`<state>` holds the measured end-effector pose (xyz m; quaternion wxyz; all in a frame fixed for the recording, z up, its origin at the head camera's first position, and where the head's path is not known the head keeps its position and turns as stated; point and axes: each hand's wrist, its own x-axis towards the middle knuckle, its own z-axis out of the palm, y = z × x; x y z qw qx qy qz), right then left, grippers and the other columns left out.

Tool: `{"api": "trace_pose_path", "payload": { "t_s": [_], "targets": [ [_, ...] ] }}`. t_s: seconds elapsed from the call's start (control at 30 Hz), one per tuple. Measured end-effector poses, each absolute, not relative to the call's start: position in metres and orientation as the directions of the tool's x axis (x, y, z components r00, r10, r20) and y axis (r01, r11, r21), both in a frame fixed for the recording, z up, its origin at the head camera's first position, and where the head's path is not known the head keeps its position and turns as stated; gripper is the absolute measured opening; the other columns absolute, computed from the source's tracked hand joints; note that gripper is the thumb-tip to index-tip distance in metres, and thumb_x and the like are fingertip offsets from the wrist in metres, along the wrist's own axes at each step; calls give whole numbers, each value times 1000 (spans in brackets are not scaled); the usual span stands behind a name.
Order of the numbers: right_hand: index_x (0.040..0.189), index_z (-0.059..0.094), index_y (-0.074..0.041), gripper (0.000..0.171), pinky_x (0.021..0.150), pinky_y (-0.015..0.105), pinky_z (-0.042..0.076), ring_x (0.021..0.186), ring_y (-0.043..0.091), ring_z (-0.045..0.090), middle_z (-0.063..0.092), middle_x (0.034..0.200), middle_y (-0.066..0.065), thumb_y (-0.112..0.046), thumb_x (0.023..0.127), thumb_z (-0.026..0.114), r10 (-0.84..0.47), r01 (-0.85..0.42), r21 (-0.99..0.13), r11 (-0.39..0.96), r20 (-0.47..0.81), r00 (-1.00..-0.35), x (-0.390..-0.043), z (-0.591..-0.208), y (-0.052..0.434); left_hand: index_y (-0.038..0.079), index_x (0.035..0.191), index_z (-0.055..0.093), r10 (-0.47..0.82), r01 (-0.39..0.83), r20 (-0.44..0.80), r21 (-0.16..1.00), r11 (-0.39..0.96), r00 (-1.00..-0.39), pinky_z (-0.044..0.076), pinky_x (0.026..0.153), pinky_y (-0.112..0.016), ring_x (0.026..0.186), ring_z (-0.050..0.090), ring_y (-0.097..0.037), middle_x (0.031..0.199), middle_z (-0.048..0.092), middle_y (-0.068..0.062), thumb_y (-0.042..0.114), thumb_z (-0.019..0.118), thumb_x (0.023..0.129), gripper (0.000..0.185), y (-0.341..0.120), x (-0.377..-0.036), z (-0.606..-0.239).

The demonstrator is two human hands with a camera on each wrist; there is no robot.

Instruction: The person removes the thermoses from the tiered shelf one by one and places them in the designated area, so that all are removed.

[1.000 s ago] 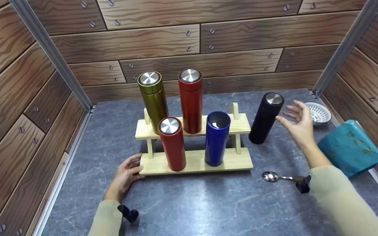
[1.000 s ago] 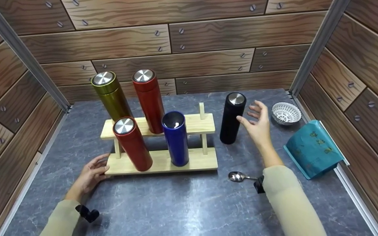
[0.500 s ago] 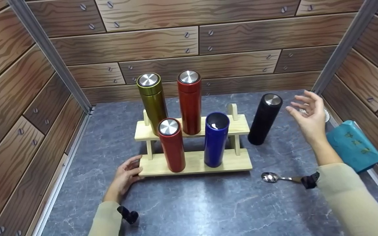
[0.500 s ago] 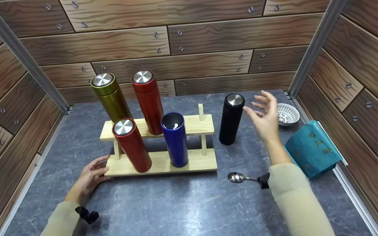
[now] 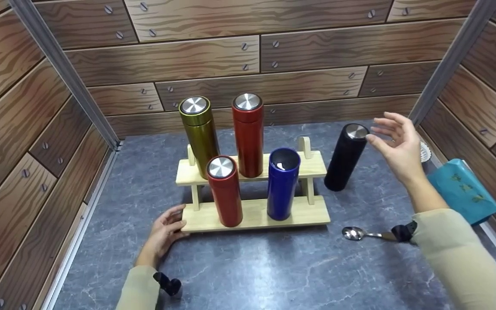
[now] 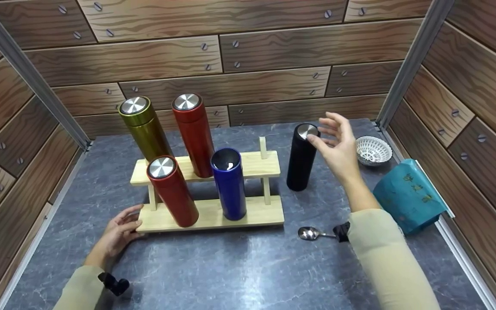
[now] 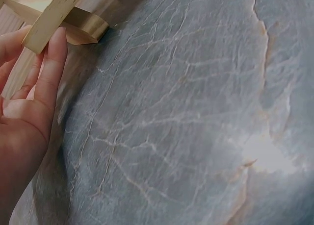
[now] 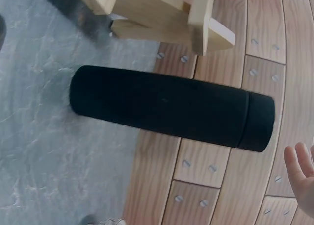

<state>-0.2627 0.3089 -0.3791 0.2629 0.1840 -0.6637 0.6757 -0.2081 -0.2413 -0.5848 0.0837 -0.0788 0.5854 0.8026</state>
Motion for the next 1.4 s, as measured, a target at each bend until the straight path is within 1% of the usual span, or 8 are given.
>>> {"api": "trace_pose_path", "payload": {
  "t_s": [0.2, 0.43, 0.6, 0.87, 1.0, 1.23, 1.3, 1.4],
  "targets": [
    [126, 46, 2, 57, 79, 22, 49, 99, 25, 60, 59, 114, 17, 13, 75, 68, 49, -597, -802, 1, 596, -801, -267, -372, 296, 1, 132, 47, 48, -225, -221, 927, -301, -974, 53, 67, -42, 87, 59, -29, 117, 53, -18, -6, 64, 80, 56, -242, -208, -585],
    [126, 45, 4, 56, 83, 25, 49, 100, 28, 59, 55, 116, 25, 11, 77, 68, 6, -583, -812, -29, 583, -813, -269, -363, 277, 3, 131, 49, 44, -222, -219, 932, -287, -975, 53, 67, -40, 87, 59, -28, 117, 53, -17, -4, 65, 80, 54, -242, -208, -585],
    [126, 46, 3, 55, 83, 27, 49, 100, 31, 58, 55, 115, 27, 12, 77, 67, -12, -580, -812, -68, 582, -813, -272, -359, 264, 3, 131, 48, 46, -231, -227, 928, -292, -973, 53, 67, -41, 88, 59, -28, 117, 52, -18, -5, 65, 80, 55, -242, -209, -585],
    [126, 47, 2, 54, 85, 30, 48, 102, 35, 56, 53, 115, 30, 12, 77, 67, -56, -574, -818, -39, 575, -816, -276, -353, 239, 2, 133, 46, 57, -248, -242, 920, -303, -969, 52, 69, -41, 88, 59, -28, 117, 52, -17, -6, 65, 79, 58, -243, -209, -584],
    [126, 45, 5, 55, 87, 33, 47, 104, 40, 53, 51, 117, 33, 11, 77, 68, -89, -579, -814, -41, 580, -810, -278, -351, 225, 2, 133, 46, 51, -245, -241, 921, -303, -969, 53, 68, -41, 88, 59, -29, 117, 53, -17, -7, 65, 79, 58, -242, -209, -584],
    [126, 45, 4, 55, 88, 36, 47, 105, 43, 52, 51, 118, 31, 12, 77, 67, -127, -570, -818, -77, 575, -808, -282, -350, 202, 2, 134, 45, 59, -240, -233, 921, -308, -971, 53, 70, -43, 89, 59, -29, 117, 52, -18, -7, 64, 80, 58, -242, -209, -583],
    [127, 43, 6, 55, 89, 37, 46, 105, 44, 51, 52, 118, 31, 11, 77, 67, -140, -574, -816, -70, 577, -804, -283, -349, 197, 2, 134, 44, 66, -240, -231, 921, -306, -971, 52, 71, -44, 89, 59, -29, 117, 51, -19, -7, 64, 80, 59, -243, -210, -583],
    [127, 44, 3, 55, 90, 39, 46, 106, 43, 51, 52, 119, 30, 10, 78, 68, -161, -577, -815, -51, 577, -801, -284, -346, 188, 3, 135, 44, 71, -246, -236, 921, -301, -969, 52, 72, -44, 90, 59, -29, 118, 51, -19, -7, 65, 80, 60, -243, -210, -582]
  ]
}}
